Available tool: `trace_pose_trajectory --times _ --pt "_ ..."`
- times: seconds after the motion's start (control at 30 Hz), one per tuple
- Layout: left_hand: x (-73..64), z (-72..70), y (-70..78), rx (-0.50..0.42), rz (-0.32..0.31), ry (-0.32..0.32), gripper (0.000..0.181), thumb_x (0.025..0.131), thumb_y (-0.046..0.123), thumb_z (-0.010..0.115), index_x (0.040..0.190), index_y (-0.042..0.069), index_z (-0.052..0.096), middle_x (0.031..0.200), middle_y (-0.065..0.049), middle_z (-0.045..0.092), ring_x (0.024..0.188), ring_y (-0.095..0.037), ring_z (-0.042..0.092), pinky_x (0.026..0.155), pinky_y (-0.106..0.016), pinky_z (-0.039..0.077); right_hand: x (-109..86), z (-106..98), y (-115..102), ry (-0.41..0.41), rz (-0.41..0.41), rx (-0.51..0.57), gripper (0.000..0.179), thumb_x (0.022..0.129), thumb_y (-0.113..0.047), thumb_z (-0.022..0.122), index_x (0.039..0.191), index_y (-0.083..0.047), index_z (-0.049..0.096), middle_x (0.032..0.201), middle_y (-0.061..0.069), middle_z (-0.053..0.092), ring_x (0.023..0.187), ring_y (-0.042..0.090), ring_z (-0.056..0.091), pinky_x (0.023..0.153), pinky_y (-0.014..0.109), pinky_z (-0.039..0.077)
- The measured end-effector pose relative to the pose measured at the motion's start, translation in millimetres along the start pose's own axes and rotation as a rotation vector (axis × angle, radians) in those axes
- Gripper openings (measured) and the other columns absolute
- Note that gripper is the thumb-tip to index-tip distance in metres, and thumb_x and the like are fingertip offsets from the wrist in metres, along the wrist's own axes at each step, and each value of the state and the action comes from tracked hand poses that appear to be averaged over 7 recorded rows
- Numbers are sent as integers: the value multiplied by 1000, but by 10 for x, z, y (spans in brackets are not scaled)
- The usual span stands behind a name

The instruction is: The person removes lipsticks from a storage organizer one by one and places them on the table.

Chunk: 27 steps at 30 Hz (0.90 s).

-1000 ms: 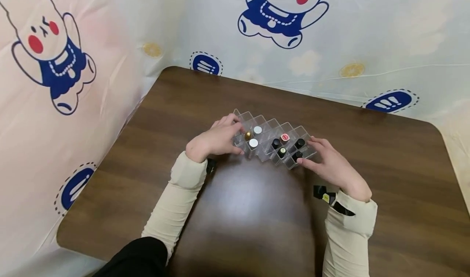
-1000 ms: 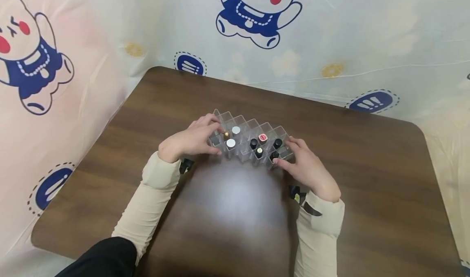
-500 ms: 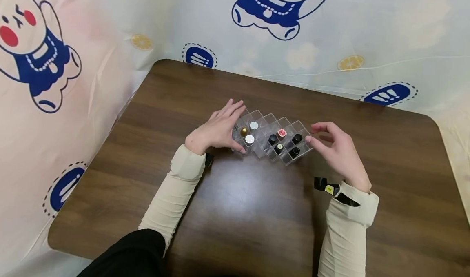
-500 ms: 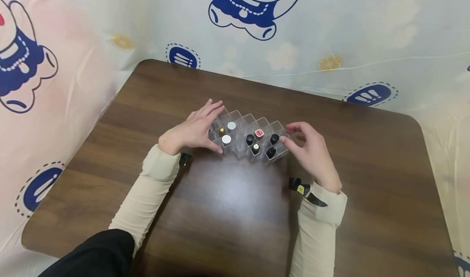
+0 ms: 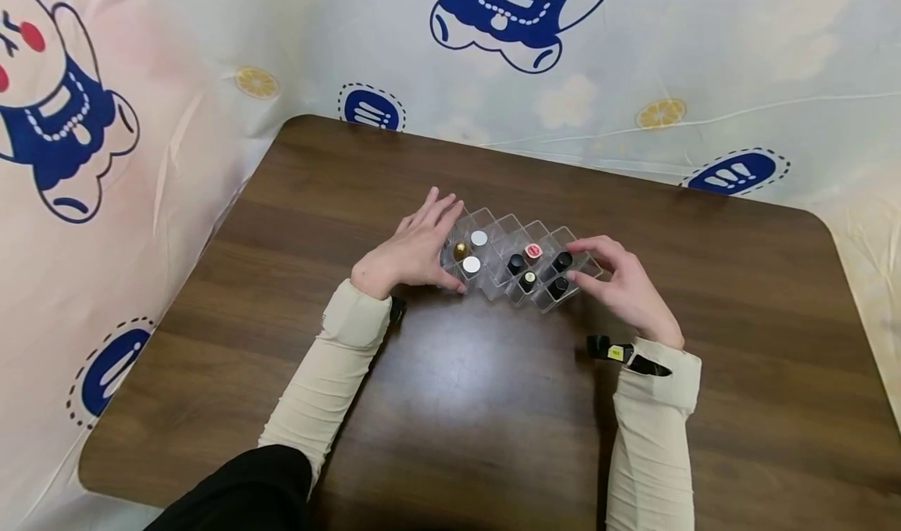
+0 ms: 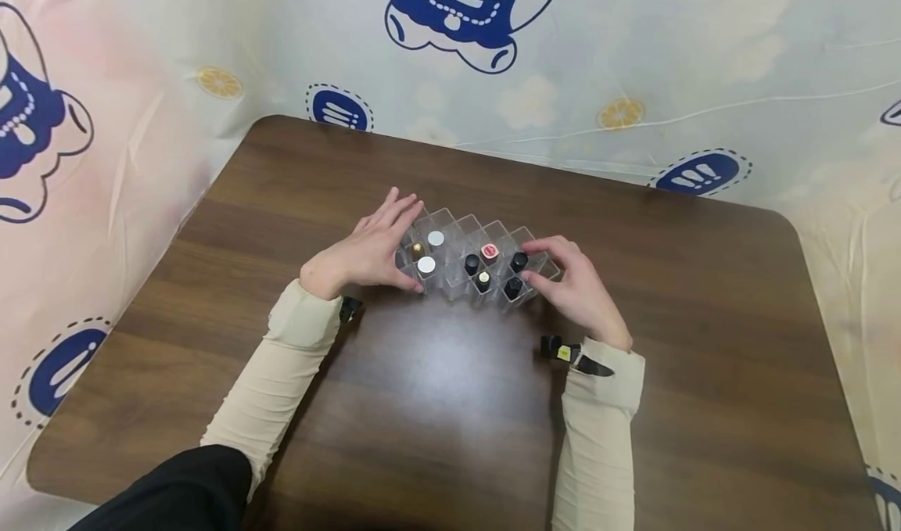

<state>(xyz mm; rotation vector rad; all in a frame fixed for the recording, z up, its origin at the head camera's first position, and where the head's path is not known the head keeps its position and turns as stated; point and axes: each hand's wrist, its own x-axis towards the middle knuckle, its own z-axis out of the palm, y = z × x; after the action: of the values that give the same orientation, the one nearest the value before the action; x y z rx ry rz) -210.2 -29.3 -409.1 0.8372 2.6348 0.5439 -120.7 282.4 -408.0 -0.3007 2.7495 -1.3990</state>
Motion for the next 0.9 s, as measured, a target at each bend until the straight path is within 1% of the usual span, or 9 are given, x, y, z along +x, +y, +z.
trace_pose_trajectory --times 0.1,0.2,0.27,0.37,0.5,0.63,0.8,0.9 --pt "-15 21 -2 -3 -1 -1 126 65 53 84 156 9 9 162 -9 7 151 -28 -13 117 -57 17 19 43 33 -1 -19 -37 35 88 -12 68 122 -9 63 120 8 61 114 22 50 98 43 39" --pt "-27 33 -7 -13 -8 -5 127 64 52 84 156 9 9 161 -9 8 151 -28 -13 117 -58 18 41 79 57 10 -47 -71 34 88 -10 68 121 -8 64 118 8 62 112 22 50 93 34 37" --pt "-28 34 -11 -14 -10 -9 126 65 52 84 156 10 8 161 -8 8 151 -27 -13 116 -58 19 56 99 66 26 -66 -81 33 87 -8 69 119 -7 65 116 8 62 111 22 50 92 29 36" --pt "-26 34 -19 -22 -19 -12 126 65 51 84 156 11 7 161 -7 8 150 -25 -14 116 -59 19 74 118 69 37 -66 -81 31 86 -6 70 117 -5 66 114 9 63 110 22 50 93 32 35" --pt "-37 53 -27 -24 -22 -16 125 66 51 84 156 10 8 160 -8 8 150 -26 -14 116 -59 19 72 141 87 36 -43 -76 30 86 -7 70 116 -6 66 113 9 63 110 23 50 92 40 37" --pt "-42 57 -29 -24 -19 -26 126 66 51 84 156 10 7 160 -8 8 150 -27 -14 115 -60 20 66 157 98 46 -35 -81 29 86 -8 70 115 -6 67 110 10 63 107 23 49 91 41 38" --pt "0 16 -27 -9 -5 -15 128 65 52 84 156 9 5 160 -8 8 150 -27 -14 113 -62 22 83 166 98 86 -51 -75 30 85 -7 71 115 -5 68 108 8 64 102 18 50 86 33 41" --pt "9 5 -29 -3 -10 -22 130 65 52 84 156 8 1 161 -8 6 150 -26 -16 114 -62 21 92 180 109 102 -78 -79 30 85 -5 71 115 -4 68 108 8 65 100 17 51 82 28 41"
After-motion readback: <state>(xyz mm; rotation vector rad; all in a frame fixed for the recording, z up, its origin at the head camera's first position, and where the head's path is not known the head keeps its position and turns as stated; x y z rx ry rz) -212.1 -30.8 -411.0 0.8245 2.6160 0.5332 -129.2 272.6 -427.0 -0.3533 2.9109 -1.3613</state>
